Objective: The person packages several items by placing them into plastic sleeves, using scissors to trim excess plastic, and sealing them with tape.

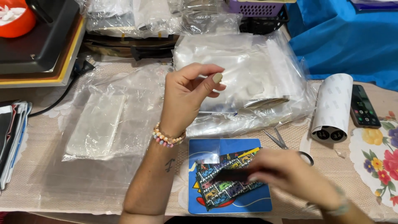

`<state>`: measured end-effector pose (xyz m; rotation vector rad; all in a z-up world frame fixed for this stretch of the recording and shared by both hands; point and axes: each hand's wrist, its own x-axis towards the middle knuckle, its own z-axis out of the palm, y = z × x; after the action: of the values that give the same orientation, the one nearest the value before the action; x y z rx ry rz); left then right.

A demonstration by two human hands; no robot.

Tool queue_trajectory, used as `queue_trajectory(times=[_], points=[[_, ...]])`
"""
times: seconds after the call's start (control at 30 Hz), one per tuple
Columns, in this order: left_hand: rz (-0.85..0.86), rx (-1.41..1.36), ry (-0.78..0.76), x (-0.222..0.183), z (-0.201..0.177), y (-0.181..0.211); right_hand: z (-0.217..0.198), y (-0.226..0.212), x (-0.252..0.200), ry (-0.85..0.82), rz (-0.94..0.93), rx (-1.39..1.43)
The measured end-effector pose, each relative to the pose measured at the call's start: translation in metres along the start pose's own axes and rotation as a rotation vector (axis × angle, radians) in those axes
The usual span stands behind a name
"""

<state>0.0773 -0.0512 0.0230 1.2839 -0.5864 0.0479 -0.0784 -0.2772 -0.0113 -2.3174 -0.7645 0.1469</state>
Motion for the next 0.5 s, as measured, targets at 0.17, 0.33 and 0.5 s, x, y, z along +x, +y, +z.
queue_trajectory(times=[0.17, 0.33, 0.5], points=[[-0.009, -0.037, -0.014, -0.004, 0.009, 0.001, -0.046, 0.021, -0.025, 0.989, 0.134, 0.37], [0.038, -0.133, 0.012, -0.009, 0.017, 0.007, -0.054, -0.016, 0.045, 0.855, -0.041, 0.425], [0.083, -0.221, -0.013, -0.01, 0.017, -0.001, -0.048, -0.015, 0.07, 0.789, 0.09, 0.491]])
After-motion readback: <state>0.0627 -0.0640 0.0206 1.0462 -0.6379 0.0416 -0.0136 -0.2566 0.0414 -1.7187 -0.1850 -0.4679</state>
